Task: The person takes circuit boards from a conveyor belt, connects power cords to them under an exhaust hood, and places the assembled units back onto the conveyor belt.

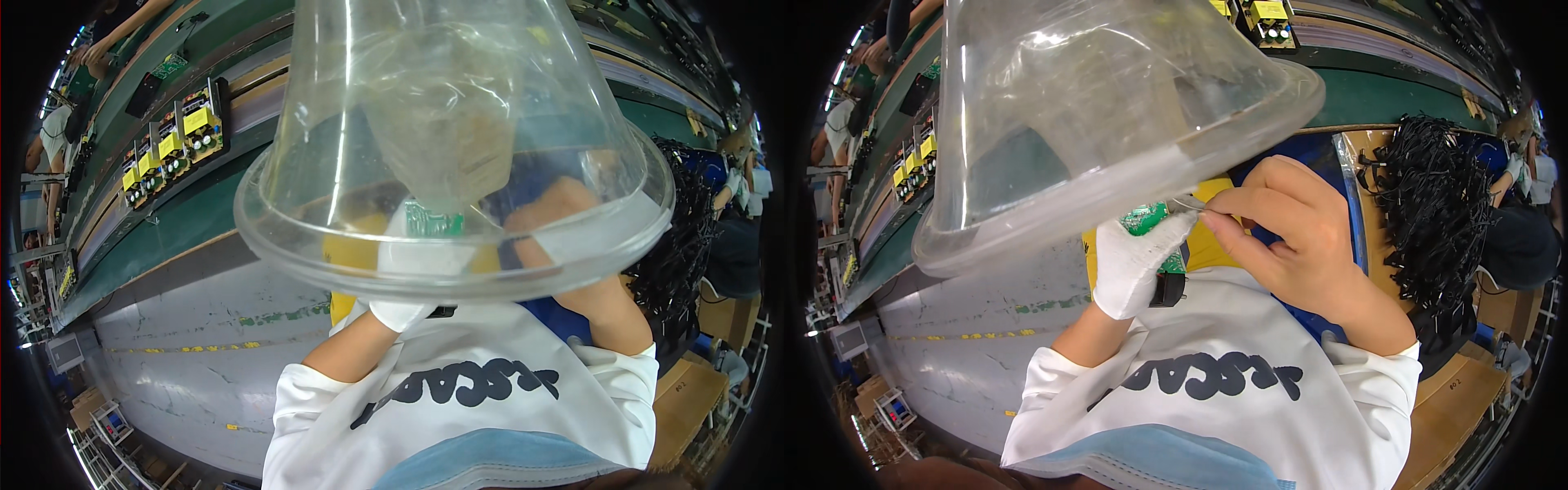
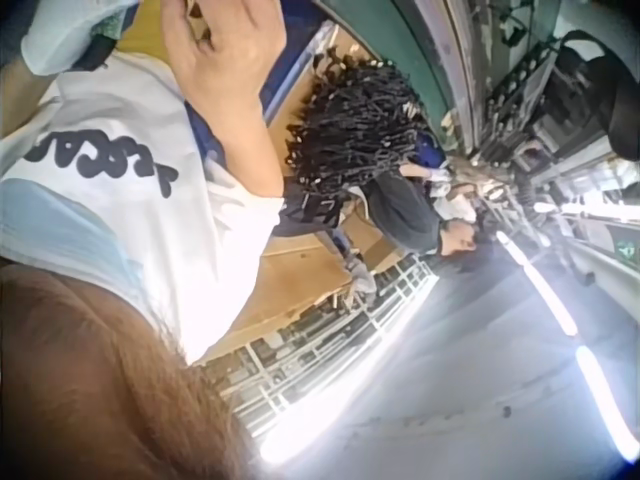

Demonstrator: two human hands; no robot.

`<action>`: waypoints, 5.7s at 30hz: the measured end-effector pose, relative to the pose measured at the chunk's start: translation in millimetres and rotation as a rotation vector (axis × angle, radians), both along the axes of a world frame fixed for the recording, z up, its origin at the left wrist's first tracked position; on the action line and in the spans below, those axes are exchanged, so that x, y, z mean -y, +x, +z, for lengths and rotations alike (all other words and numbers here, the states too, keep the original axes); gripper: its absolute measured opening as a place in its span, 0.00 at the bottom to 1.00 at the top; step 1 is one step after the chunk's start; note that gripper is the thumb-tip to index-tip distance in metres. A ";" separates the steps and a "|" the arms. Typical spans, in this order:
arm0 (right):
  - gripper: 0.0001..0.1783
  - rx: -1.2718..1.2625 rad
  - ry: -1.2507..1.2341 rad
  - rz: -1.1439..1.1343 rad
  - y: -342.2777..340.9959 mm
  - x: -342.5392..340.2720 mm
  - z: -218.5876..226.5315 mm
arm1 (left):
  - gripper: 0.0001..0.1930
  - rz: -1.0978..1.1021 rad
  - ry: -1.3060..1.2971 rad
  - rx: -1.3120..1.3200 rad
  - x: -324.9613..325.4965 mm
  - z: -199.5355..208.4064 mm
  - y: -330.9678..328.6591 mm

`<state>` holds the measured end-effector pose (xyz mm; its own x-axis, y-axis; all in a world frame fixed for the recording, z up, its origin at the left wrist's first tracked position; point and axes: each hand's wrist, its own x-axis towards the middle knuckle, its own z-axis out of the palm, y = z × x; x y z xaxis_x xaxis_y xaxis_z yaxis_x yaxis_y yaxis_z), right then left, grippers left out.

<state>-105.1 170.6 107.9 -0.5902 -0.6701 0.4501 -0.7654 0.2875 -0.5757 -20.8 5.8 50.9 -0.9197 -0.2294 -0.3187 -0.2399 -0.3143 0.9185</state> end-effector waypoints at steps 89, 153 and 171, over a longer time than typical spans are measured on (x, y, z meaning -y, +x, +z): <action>0.12 0.039 0.051 0.044 -7.7 -8.0 -2.3 | 0.11 -0.076 -0.494 -0.235 5.4 -47.3 18.6; 0.13 0.767 0.153 0.218 5.3 -15.2 -85.0 | 0.33 -0.308 -0.386 0.077 139.2 172.4 57.9; 0.10 0.710 0.191 0.134 -13.3 -23.2 -89.4 | 0.18 0.047 -1.643 0.045 337.6 108.9 -309.4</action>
<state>-118.3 193.7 18.5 -0.6032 -0.7851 -0.1405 -0.2633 0.3624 -0.8940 -330.3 -331.8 159.8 -0.8996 -0.3544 0.2551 -0.2934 0.9233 0.2479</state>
